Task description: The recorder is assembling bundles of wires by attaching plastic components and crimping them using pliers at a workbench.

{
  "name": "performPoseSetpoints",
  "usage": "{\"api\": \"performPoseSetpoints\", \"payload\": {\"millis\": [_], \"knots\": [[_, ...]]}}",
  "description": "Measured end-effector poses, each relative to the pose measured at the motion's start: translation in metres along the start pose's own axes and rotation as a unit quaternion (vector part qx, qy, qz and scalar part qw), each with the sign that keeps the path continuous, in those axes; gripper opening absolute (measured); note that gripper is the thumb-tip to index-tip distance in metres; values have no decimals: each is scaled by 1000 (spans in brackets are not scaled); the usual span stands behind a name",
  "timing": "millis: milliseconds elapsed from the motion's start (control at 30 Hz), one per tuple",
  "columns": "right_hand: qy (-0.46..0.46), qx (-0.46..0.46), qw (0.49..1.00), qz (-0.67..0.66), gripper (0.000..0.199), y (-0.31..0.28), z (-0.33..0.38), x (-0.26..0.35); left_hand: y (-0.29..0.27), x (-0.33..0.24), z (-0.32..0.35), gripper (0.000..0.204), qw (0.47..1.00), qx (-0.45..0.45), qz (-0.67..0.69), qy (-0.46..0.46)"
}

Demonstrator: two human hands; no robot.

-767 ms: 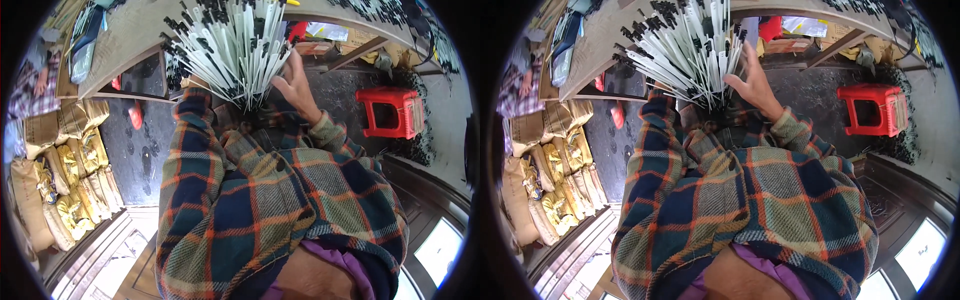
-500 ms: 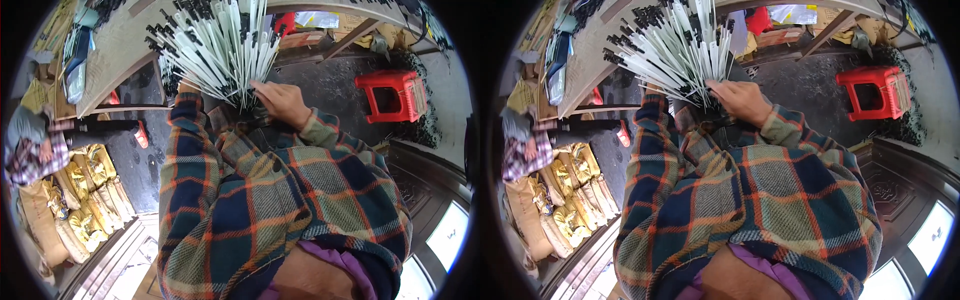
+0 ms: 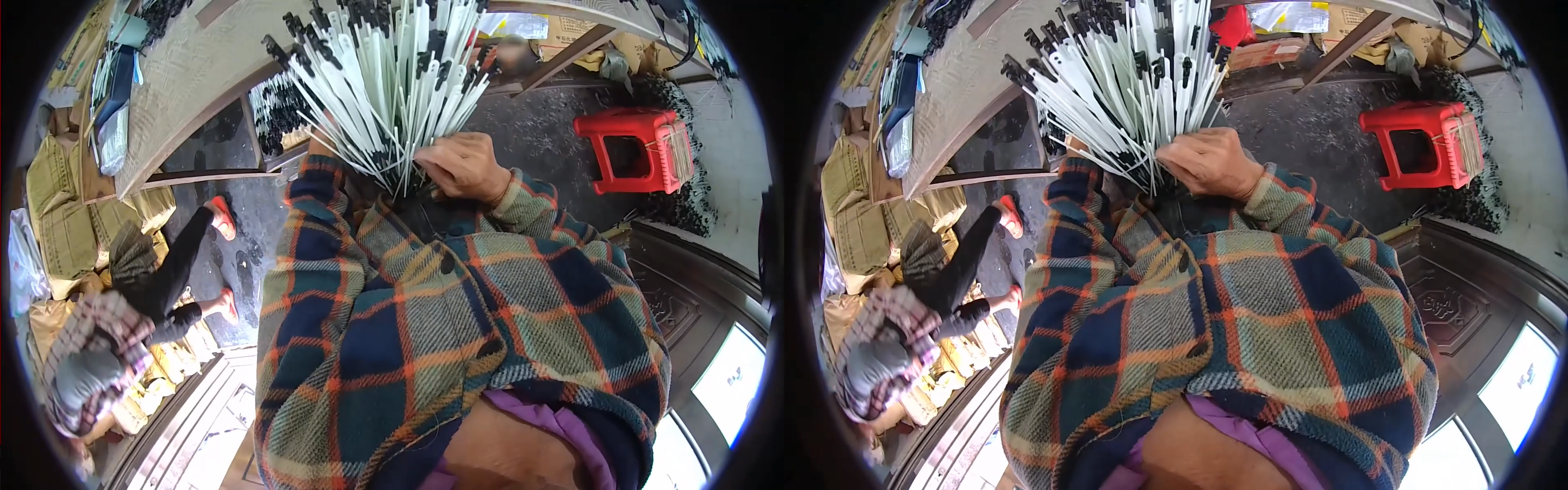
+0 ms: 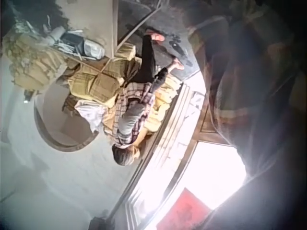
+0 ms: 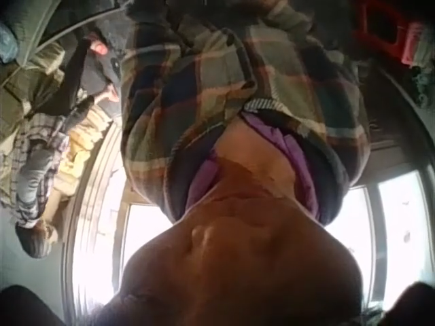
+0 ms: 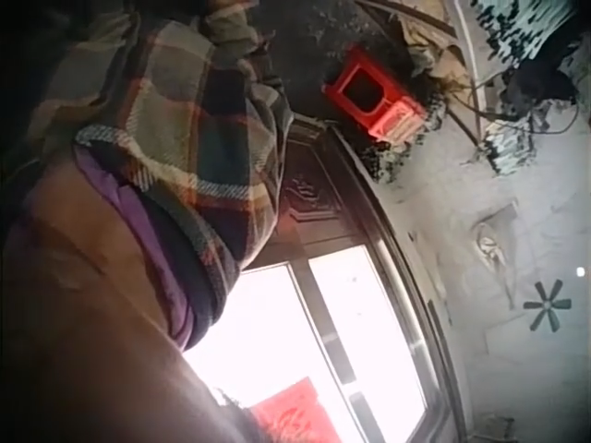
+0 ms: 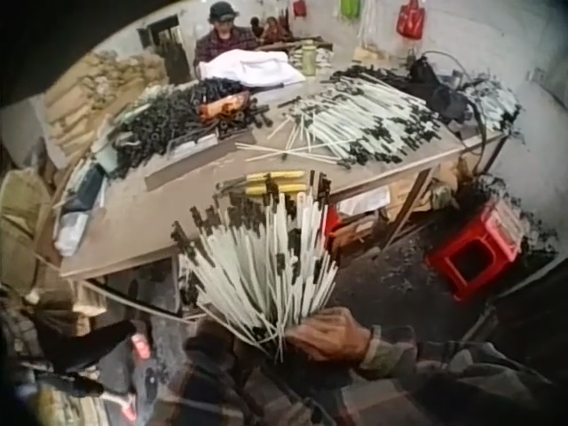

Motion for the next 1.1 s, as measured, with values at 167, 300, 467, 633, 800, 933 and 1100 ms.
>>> {"api": "performPoseSetpoints", "payload": {"millis": [167,300,467,633,800,933,1100], "knots": [[14,52,998,29,18,3,27,-25,46,-16,-55,46,978,35,180,-103],[39,92,995,0,18,-7,31,-25,65,-20,-53,41,931,34,304,-199],[70,32,997,29,18,-12,31,-20,74,-1,-45,37,838,13,443,-317],[58,26,995,75,21,-15,35,-21,96,22,-52,33,709,6,572,-412],[91,140,983,80,18,-1,22,0,74,82,9,30,558,-58,678,-474],[156,143,967,143,18,-18,47,-6,108,-105,-51,44,796,-160,503,-295],[244,186,950,57,17,-10,44,4,85,-116,-28,42,793,-189,505,-283]]}}
Point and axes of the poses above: each hand's wrist, its own z-axis away from the middle knuckle, its own y-axis out of the palm, x = y × z, the point moved 4 cm from there along -z, towards the middle knuckle, and after that the axes turned 6 degrees about z, right-handed, at the moved point
